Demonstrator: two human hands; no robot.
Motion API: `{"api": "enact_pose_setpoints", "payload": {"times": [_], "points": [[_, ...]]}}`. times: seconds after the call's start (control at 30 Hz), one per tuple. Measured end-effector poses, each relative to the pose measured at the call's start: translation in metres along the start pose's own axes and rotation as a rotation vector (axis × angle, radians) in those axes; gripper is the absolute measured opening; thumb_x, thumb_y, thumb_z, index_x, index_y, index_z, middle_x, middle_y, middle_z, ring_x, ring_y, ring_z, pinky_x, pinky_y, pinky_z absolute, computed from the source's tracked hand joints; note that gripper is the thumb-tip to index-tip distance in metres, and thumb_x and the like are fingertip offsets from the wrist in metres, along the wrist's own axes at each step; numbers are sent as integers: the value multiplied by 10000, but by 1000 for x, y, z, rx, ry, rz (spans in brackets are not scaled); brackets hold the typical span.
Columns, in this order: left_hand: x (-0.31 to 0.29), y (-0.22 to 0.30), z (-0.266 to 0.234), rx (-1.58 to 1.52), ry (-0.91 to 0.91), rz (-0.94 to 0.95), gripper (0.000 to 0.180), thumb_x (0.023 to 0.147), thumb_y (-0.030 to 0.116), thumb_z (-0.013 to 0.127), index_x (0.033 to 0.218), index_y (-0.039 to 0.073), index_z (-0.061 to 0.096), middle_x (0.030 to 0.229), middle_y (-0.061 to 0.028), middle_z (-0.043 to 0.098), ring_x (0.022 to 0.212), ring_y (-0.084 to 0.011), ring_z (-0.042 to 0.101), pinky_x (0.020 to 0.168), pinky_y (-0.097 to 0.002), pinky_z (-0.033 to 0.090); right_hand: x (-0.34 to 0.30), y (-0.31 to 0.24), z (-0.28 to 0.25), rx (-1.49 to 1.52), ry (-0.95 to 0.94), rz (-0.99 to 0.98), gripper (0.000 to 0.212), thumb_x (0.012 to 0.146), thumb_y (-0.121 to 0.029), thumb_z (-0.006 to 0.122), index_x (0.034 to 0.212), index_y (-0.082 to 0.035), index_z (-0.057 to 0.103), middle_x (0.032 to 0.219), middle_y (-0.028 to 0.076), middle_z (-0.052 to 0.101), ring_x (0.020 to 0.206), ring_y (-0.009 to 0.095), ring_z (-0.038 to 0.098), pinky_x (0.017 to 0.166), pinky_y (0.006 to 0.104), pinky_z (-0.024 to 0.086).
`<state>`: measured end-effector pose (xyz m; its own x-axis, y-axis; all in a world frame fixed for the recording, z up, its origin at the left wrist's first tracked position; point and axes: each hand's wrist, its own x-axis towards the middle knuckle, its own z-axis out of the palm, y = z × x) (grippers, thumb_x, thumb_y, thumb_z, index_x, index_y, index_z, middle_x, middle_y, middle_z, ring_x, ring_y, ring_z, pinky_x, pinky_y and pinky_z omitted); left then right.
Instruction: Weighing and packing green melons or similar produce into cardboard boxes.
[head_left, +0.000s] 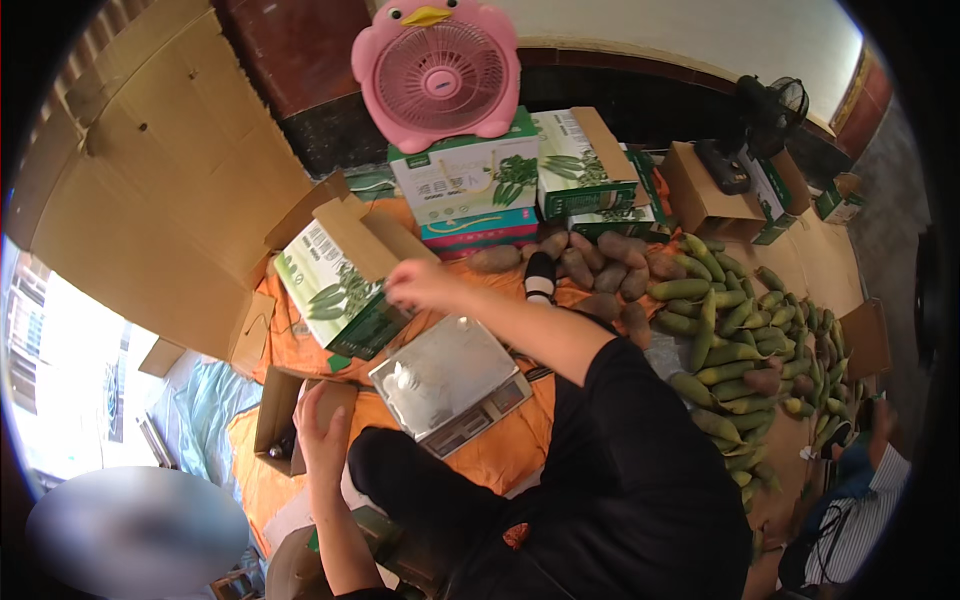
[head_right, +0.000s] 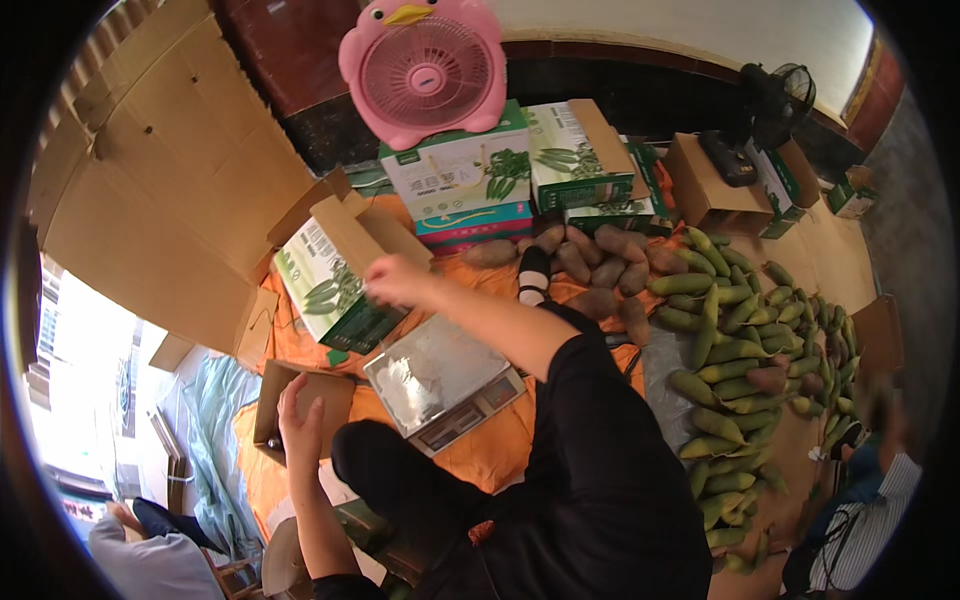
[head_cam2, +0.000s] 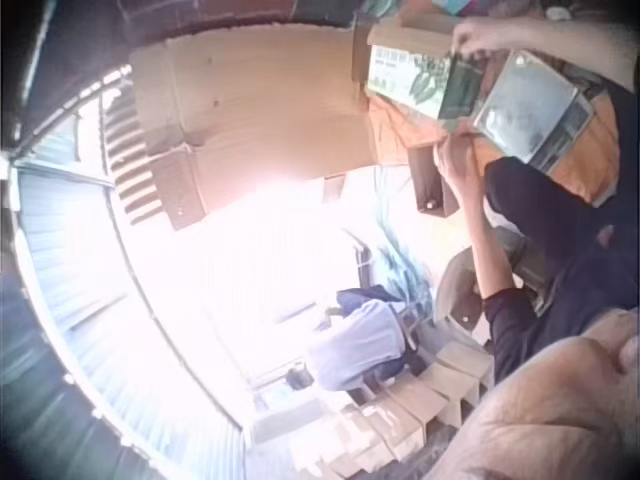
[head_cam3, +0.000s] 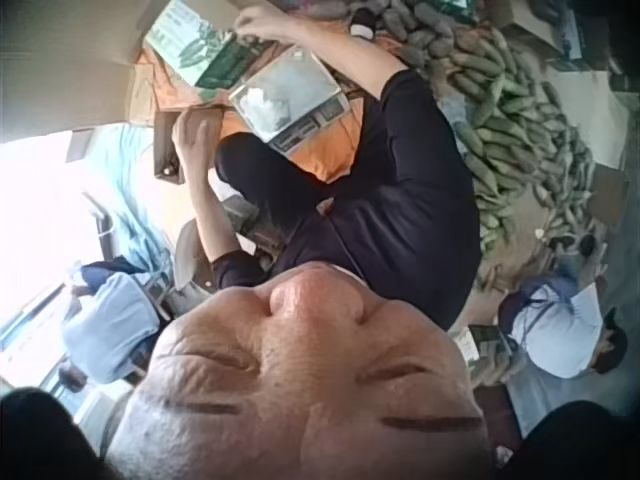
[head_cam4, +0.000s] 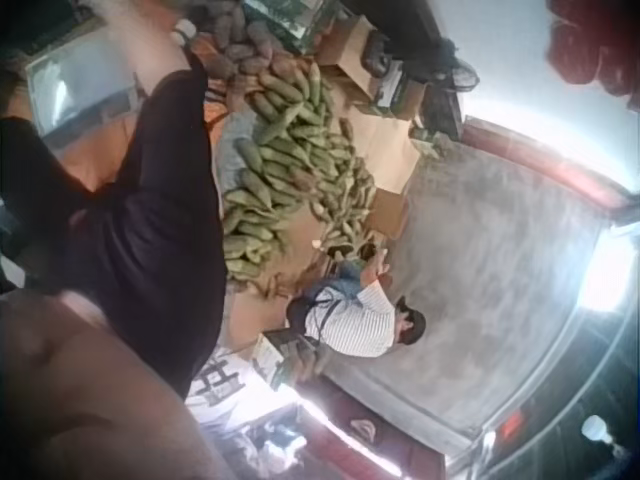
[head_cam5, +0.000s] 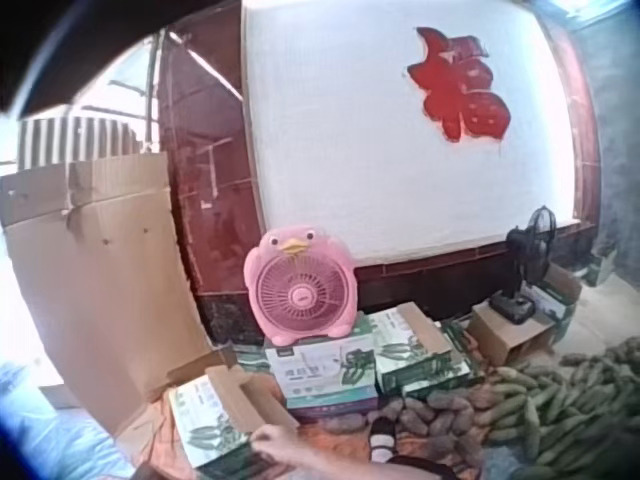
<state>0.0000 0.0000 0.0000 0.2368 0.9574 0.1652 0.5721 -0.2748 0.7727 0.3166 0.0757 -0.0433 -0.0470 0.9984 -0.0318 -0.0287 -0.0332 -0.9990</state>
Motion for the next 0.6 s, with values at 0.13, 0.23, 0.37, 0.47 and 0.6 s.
{"api": "enact_pose_setpoints", "payload": {"times": [0.13,0.23,0.37,0.47,0.6], "points": [[12,22,42,325,-203,94,532,741,159,715,1249,101,566,1260,-137,547,1257,-326,429,1075,-456,287,-43,46,-159,-19,462,256,188,799,-132,667,965,-46,658,793,39,650,613,107,584,502,227,444],[22,15,69,495,-285,104,497,738,195,723,1210,102,599,1259,-112,556,1259,-328,427,1064,-468,292,-86,87,-273,42,795,294,104,798,-70,611,895,-42,639,709,33,602,530,120,538,410,256,376],[28,-4,69,573,-369,-40,474,741,212,722,1192,111,615,1259,-116,557,1255,-325,434,1051,-465,309,-139,124,-363,49,1051,457,121,819,-144,628,935,-111,617,730,20,589,565,143,552,439,281,402],[34,-4,72,571,-375,-93,467,743,209,719,1189,113,616,1246,-122,562,1245,-327,442,1046,-462,317,-156,149,-411,3,1262,518,159,832,-183,646,979,-133,611,830,23,601,665,151,562,526,323,432],[36,-6,71,620,-386,-138,462,737,186,730,1178,106,619,1224,-134,569,1226,-334,456,1040,-458,327,-141,156,-437,-26,1352,461,375,831,-240,690,1155,-102,560,1028,69,595,893,212,565,655,390,467]]}}
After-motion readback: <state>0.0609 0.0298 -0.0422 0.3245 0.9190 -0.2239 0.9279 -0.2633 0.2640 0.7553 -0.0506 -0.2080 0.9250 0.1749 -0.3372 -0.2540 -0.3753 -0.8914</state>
